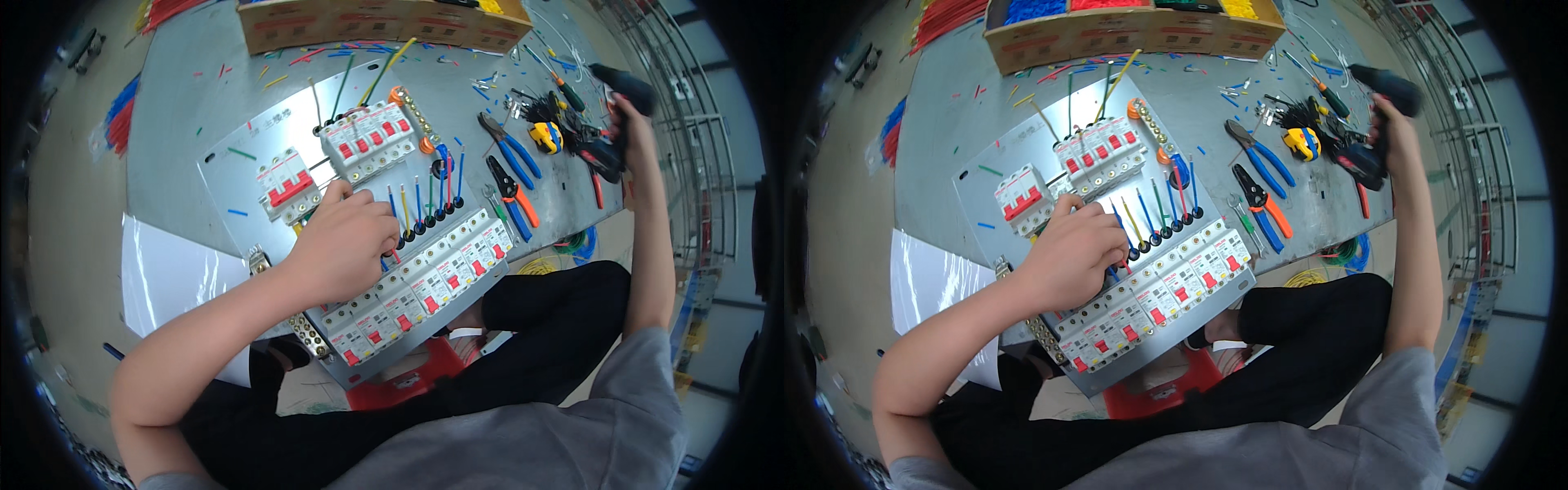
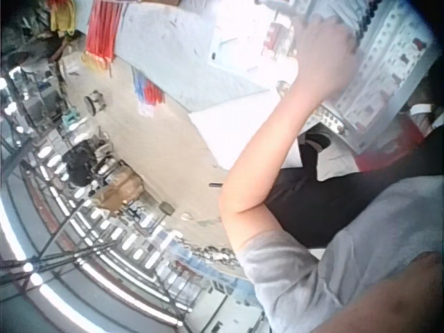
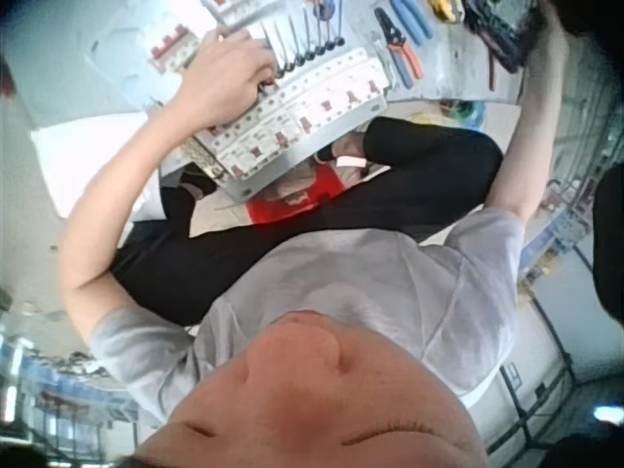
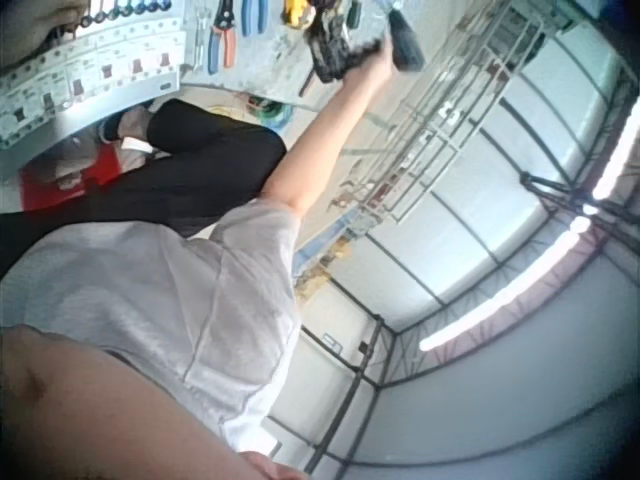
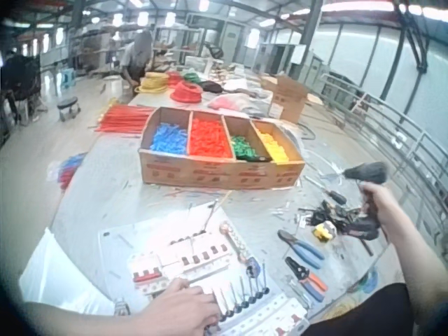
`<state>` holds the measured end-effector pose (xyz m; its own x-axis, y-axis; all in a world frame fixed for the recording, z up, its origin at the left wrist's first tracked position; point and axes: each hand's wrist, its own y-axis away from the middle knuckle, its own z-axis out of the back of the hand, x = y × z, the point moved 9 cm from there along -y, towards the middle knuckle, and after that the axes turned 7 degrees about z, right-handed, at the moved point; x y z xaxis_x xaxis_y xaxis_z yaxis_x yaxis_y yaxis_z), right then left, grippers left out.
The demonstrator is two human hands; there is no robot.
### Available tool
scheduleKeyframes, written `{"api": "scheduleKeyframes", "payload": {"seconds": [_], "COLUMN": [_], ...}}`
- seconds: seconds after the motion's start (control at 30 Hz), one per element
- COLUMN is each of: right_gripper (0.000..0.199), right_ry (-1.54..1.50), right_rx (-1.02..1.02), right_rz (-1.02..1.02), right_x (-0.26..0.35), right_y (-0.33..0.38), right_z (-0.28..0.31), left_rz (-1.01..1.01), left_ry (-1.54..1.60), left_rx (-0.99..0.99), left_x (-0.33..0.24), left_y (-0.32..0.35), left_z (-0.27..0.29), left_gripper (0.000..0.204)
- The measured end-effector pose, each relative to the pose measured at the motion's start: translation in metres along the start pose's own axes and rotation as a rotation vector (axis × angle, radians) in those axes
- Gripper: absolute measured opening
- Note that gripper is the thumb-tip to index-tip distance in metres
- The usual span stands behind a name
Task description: The person sits on a low stool and wires an electrical distribution board. They use a cordless drill to tighten terminal screws and pliers to strip and insert colored wires into the circuit breakers and busbars.
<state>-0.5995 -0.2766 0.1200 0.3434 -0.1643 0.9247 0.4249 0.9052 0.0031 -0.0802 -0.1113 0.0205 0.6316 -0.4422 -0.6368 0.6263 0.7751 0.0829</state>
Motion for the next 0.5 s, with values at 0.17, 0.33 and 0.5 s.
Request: {"api": "scheduleKeyframes", "payload": {"seconds": [0.17, 0.33, 0.5], "right_gripper": [0.022, 0.057, 0.027], "right_ry": [-0.116, 0.206, 0.977], "right_rx": [0.145, 0.512, 1.072], "right_rz": [0.224, 0.301, 0.728], "right_x": [0.135, 0.177, 0.186], "right_y": [0.109, 0.241, 0.308], "right_z": [0.048, -0.016, -0.114], "left_rz": [-0.07, -0.052, -0.023], "left_ry": [0.055, -0.04, -0.055], "left_rx": [-0.111, -0.045, -0.01], "left_x": [0.001, 0.004, 0.004], "left_y": [0.003, 0.002, -0.002], "left_z": [-0.003, -0.01, -0.01], "left_gripper": [0.013, 0.01, 0.014]}}
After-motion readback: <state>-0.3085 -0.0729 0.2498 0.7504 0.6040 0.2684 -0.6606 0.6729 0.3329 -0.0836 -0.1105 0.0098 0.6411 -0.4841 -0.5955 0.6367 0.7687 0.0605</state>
